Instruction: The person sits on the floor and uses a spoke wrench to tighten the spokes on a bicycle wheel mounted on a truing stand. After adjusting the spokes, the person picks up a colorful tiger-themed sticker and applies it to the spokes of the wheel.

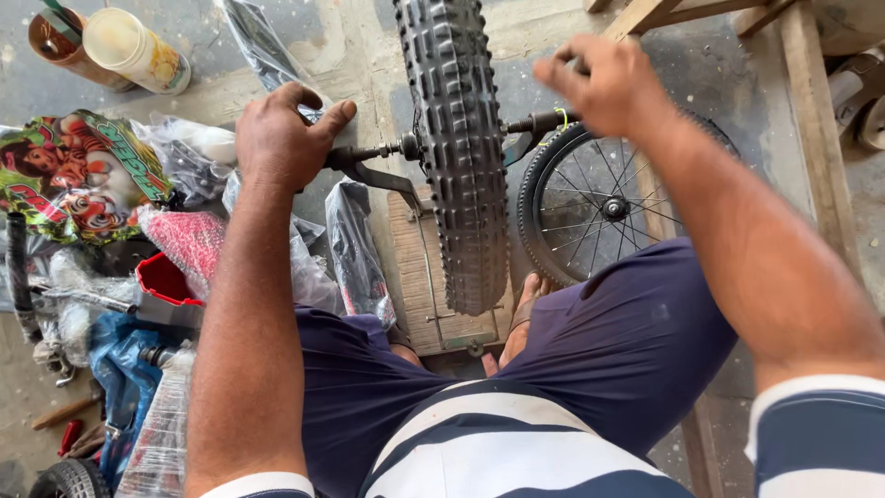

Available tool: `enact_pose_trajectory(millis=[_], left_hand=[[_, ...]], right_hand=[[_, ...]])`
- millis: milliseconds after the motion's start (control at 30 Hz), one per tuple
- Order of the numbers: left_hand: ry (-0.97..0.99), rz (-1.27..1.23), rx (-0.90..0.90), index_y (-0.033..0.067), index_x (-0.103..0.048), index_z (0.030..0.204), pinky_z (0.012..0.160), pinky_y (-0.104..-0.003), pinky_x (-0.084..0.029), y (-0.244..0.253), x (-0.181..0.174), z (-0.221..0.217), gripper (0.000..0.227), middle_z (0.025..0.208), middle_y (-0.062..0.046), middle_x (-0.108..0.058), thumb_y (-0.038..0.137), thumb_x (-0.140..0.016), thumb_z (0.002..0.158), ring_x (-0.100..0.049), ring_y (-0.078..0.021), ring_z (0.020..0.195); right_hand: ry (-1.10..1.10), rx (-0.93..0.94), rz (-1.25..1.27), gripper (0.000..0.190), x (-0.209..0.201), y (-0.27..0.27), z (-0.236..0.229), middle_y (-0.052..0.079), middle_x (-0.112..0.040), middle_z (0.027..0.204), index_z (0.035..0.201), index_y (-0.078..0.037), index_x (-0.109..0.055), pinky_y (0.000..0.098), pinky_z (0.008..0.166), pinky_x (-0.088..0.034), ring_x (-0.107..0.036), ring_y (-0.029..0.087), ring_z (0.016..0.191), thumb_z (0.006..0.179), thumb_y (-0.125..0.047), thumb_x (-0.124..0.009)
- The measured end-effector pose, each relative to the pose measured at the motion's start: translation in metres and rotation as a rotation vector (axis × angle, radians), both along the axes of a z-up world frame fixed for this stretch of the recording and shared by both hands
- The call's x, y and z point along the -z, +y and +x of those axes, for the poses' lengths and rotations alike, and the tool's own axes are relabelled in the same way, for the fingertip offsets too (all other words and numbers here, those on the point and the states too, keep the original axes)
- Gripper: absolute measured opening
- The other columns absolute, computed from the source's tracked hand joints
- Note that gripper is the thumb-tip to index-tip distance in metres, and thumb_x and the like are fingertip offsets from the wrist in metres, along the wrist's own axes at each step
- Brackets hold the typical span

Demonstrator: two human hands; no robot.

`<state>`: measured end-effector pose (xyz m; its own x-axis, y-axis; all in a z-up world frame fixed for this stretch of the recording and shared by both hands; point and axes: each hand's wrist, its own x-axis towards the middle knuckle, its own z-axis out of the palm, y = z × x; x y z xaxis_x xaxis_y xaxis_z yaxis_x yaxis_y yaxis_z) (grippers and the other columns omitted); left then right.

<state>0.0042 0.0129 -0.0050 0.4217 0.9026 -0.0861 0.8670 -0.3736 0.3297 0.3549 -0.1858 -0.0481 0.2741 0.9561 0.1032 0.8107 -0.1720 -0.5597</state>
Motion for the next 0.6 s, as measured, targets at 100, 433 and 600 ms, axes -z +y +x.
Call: enact_pose_trajectory(millis=[100, 433, 600], left_hand=[[-0.044, 0.079, 0.044, 0.0098, -0.074, 0.105, 0.081, -0.05, -0.051, 0.004, 0.006, -0.003, 0.06, 0.095, -0.02, -0.073, 0.067, -0.074, 0.086, -0.067, -0.0371, 0.094], [-0.051, 0.106, 0.05, 0.0112, -0.074, 0.105, 0.088, -0.045, -0.052, 0.003, 0.013, -0.003, 0.066, 0.106, -0.013, -0.074, 0.073, -0.066, 0.084, -0.067, -0.0313, 0.105], [-0.074, 0.065, 0.02, 0.011, -0.073, 0.11, 0.085, -0.045, -0.054, -0.001, 0.001, 0.001, 0.068, 0.101, -0.013, -0.074, 0.073, -0.065, 0.083, -0.069, -0.0293, 0.1]], right_hand=[[0.192, 0.05, -0.23, 0.071, -0.008, 0.019, 0.004, 0.009, -0.068, 0.089, 0.125, -0.005, -0.064, 0.043, 0.074, -0.051, -0.066, 0.026, 0.085, 0.09, -0.067, -0.067], [0.14, 0.066, -0.01, 0.042, -0.005, -0.012, 0.003, 0.013, -0.071, 0.098, 0.121, -0.003, -0.07, 0.0381, 0.075, -0.055, -0.069, 0.024, 0.087, 0.116, -0.044, -0.061], [0.132, 0.024, -0.037, 0.048, 0.005, -0.005, 0.005, 0.02, -0.072, 0.092, 0.125, -0.002, -0.067, 0.0407, 0.073, -0.057, -0.07, 0.028, 0.081, 0.107, -0.047, -0.066]])
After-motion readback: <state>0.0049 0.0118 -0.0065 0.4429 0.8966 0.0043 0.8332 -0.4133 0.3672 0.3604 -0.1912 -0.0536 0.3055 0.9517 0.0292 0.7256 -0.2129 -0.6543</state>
